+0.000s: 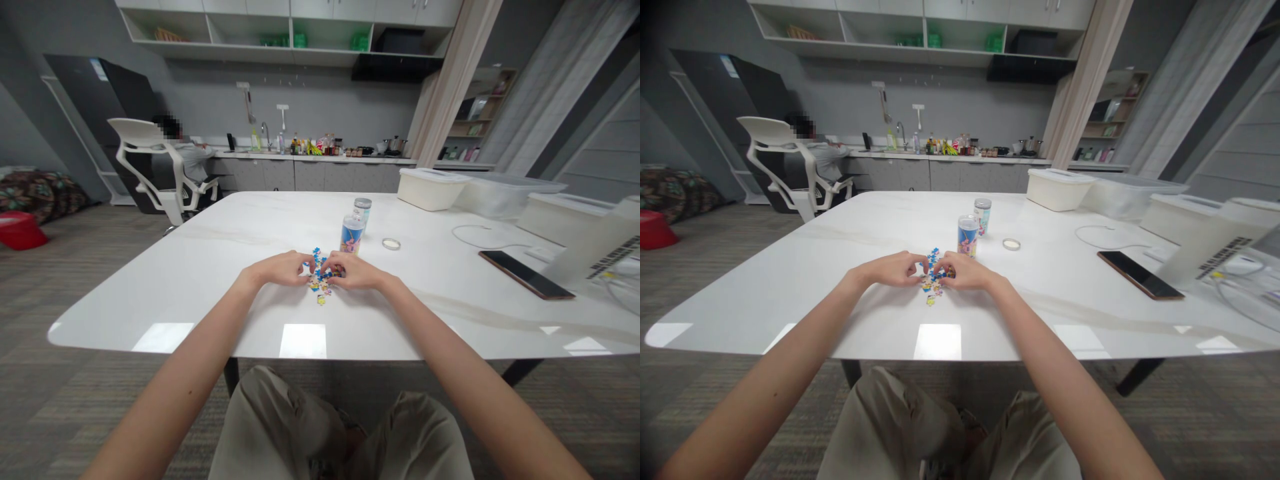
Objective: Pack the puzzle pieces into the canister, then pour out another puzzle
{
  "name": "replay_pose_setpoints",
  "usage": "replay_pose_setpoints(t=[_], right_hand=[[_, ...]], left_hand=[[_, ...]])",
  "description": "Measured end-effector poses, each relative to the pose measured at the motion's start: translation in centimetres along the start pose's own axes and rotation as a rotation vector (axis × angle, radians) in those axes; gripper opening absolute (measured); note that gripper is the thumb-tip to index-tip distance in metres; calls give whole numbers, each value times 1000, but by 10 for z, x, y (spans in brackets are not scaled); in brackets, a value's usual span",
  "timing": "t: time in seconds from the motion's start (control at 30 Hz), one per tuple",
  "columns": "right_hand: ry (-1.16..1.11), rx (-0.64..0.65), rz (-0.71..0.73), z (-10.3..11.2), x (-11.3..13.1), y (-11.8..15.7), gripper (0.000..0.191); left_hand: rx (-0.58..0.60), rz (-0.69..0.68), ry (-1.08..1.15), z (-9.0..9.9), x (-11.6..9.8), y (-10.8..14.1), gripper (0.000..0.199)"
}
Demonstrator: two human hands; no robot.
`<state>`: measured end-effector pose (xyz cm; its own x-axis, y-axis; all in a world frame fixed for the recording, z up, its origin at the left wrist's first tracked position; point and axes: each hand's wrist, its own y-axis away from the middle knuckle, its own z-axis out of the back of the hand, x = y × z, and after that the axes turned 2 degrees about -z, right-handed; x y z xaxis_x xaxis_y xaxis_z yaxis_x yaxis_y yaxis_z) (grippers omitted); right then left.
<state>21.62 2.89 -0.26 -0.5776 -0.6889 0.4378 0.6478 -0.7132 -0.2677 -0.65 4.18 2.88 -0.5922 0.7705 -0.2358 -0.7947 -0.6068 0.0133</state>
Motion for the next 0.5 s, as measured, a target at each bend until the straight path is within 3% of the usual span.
replay_pose_setpoints(t=[0.17, 0.43, 0.5], right_hand=[[-36, 35, -24, -3, 1, -1, 12], [-125, -44, -93, -2, 3, -2, 3], [-157, -67, -108, -1, 3, -2, 8]], left_hand=[[25, -34, 44, 1, -2, 1, 21], [-34, 5, 52, -3, 4, -4, 23], [-46, 37, 37, -3, 6, -5, 24]])
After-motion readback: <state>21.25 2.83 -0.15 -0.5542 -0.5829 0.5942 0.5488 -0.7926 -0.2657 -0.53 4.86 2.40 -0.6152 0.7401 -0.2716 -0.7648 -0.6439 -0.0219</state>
